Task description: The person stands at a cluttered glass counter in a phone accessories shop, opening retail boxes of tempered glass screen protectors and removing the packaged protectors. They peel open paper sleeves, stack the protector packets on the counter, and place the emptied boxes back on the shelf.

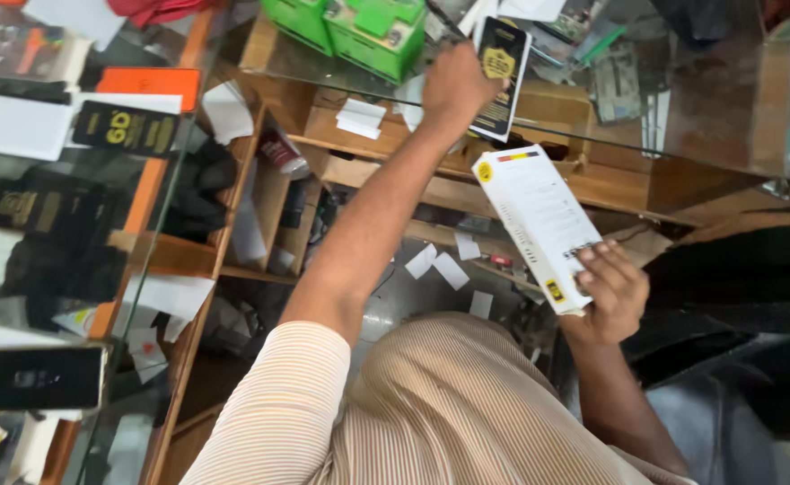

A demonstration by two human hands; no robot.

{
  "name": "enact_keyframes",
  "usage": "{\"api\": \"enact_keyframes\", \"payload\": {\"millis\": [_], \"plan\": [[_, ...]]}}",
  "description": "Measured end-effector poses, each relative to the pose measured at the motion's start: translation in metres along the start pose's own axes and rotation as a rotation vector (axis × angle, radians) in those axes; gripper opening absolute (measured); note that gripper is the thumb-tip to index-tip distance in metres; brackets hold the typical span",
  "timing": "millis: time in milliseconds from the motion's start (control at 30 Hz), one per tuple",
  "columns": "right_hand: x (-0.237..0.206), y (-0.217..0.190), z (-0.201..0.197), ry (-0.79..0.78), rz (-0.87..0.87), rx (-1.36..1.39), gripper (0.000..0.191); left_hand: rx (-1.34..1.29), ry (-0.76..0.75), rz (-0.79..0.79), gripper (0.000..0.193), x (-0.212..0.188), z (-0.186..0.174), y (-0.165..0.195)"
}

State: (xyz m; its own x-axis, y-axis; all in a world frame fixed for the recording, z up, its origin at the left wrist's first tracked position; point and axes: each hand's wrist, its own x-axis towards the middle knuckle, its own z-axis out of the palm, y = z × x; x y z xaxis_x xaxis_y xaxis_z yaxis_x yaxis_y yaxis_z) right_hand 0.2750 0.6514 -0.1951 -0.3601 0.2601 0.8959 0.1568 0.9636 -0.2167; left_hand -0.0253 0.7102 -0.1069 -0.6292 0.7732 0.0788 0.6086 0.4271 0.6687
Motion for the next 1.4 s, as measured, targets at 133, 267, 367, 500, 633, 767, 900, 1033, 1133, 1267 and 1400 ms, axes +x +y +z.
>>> {"api": "enact_keyframes", "payload": {"millis": [133,267,367,500,633,767,900,1033,1133,1267,1400], "plan": [[-0.002,0.01,0.0,-0.041,0.005,0.095,0.017,0.263,0.223,0.199,0.062,-0.018,-0.011,-0.009],[0.025,0.012,0.006,-0.241,0.018,0.369,0.018,-0.239,-0.148,0.373,0.056,-0.08,-0.045,-0.049],[0.054,0.002,0.022,-0.479,-0.213,0.709,0.025,-0.371,-0.564,0.901,0.095,-0.145,-0.073,-0.091],[0.07,-0.037,0.068,-0.568,-0.405,0.811,0.031,-0.342,-0.42,0.685,0.109,-0.235,-0.098,-0.127],[0.044,-0.092,0.115,-0.578,0.243,1.285,0.034,-0.126,-0.023,0.349,0.099,-0.306,-0.136,-0.153],[0.001,-0.134,0.134,-0.97,1.097,1.506,0.043,0.142,0.281,0.228,0.088,-0.37,-0.145,-0.171],[-0.024,-0.154,0.141,-1.158,0.953,1.521,0.047,0.24,0.389,0.173,0.083,-0.413,-0.13,-0.187],[-0.026,-0.163,0.15,-1.36,0.802,1.402,0.054,0.228,0.377,0.098,0.084,-0.44,-0.12,-0.195],[-0.023,-0.17,0.149,-1.536,0.761,1.274,0.052,0.256,0.34,0.086,0.086,-0.451,-0.116,-0.2],[-0.019,-0.178,0.141,-1.594,0.687,1.109,0.052,0.285,0.285,0.091,0.085,-0.456,-0.109,-0.211],[-0.02,-0.186,0.141,-1.536,1.002,1.317,0.059,0.136,0.292,0.126,0.089,-0.458,-0.109,-0.223]]}}
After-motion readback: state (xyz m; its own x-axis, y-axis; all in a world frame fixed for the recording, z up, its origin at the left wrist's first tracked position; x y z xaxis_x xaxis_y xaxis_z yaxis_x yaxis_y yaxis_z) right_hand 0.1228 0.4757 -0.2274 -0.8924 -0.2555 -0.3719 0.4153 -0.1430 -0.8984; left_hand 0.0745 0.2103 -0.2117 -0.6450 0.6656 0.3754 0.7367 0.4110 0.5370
